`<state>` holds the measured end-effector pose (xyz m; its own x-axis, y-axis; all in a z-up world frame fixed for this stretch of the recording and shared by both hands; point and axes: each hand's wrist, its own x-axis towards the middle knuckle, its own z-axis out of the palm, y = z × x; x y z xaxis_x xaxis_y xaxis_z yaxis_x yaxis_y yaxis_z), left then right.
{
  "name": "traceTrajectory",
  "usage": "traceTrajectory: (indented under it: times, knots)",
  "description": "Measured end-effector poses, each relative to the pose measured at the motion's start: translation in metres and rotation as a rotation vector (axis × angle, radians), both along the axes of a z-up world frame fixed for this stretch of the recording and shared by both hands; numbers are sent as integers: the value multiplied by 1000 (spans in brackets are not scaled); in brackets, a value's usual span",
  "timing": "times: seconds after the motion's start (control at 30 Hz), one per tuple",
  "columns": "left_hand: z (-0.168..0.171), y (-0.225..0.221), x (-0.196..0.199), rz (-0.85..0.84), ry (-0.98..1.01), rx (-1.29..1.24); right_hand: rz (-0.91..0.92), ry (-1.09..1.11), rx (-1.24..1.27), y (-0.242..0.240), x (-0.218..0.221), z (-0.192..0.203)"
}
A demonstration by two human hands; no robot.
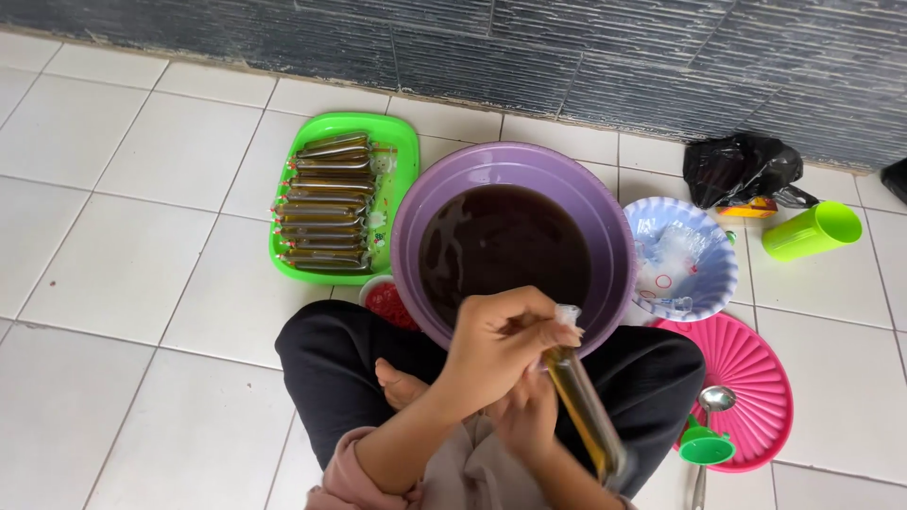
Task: Fill plastic sleeves with liquid using a funnel and ladle, then seal them with rubber bands.
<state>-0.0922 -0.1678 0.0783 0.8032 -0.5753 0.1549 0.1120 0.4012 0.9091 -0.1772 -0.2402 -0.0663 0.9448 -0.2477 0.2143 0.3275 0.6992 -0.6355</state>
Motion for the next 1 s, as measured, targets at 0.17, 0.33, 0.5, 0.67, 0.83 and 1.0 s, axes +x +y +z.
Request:
traceTrajectory:
  times: [0.17,0.33,0.5,0.67,0.83,1.0]
  knots:
    - [-28,3,16,271,-205,11,-211,-221,-40,-87,66,58]
    - [-25,-3,15,252,-202,75,-702,-316,-672,-24,23,114]
    - [3,14,17,25,27,-18,-374,63,-522,26,10,31]
    - [-28,28,21,233,-131,152,-264,-56,-24,-43,70,62]
    - [-18,18,16,372,-319,221,-371,-7,-539,-25,29,62]
    - [-20,10,4,449,-350,218,-573,154,-920,-1,14,43]
